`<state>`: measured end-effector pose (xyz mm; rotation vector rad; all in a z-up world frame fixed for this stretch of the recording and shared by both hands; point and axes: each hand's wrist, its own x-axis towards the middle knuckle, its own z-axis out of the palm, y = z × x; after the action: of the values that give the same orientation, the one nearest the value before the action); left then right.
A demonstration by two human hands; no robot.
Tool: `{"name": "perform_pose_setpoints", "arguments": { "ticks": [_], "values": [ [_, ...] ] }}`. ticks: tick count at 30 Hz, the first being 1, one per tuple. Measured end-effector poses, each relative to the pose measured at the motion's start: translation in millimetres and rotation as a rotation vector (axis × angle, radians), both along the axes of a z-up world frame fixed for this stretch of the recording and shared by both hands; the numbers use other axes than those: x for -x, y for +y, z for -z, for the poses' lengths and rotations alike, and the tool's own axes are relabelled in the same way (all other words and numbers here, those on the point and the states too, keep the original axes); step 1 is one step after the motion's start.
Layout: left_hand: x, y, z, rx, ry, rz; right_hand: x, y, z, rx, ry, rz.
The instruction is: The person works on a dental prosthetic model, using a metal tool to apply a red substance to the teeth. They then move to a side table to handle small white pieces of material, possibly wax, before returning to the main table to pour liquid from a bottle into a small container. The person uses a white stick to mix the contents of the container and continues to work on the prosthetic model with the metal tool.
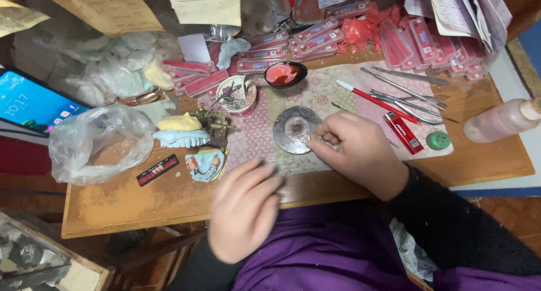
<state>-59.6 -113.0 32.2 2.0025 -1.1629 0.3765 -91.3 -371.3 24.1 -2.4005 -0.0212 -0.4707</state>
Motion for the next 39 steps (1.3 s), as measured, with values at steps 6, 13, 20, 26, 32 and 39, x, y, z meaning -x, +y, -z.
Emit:
{"name": "perform_pose_setpoints", "arguments": {
  "ticks": [6,13,20,26,32,39],
  "values": [
    [-7.7,-26.9,10.7,-0.176,0.120,0.056,9.6,7.1,5.0,0.057,-0.094,0.046],
    [-10.8,-33.6,8.3,-0.219,0.157,0.053,9.1,8.7,8.4,0.120,-0.141,0.081],
    [-7.5,-33.8,11.4,-0.244,0.145,0.033,11.2,10.1,7.2,0.213,-0.197,-0.040],
    [-6.0,-35.8,10.5,-0.283,0.071,0.026,12.1,13.4,0.1,0.123,-0.272,-0.074],
    [-5.0,-37.2,10.7,-0.296,0.047,0.018,13.0,9.1,14.5,0.117,-0.217,0.048],
    [-5.2,-45.4,14.4,-0.321,0.017,-0.005,20.1,11.9,-1.1,0.095,-0.288,0.024]
  ]
}}
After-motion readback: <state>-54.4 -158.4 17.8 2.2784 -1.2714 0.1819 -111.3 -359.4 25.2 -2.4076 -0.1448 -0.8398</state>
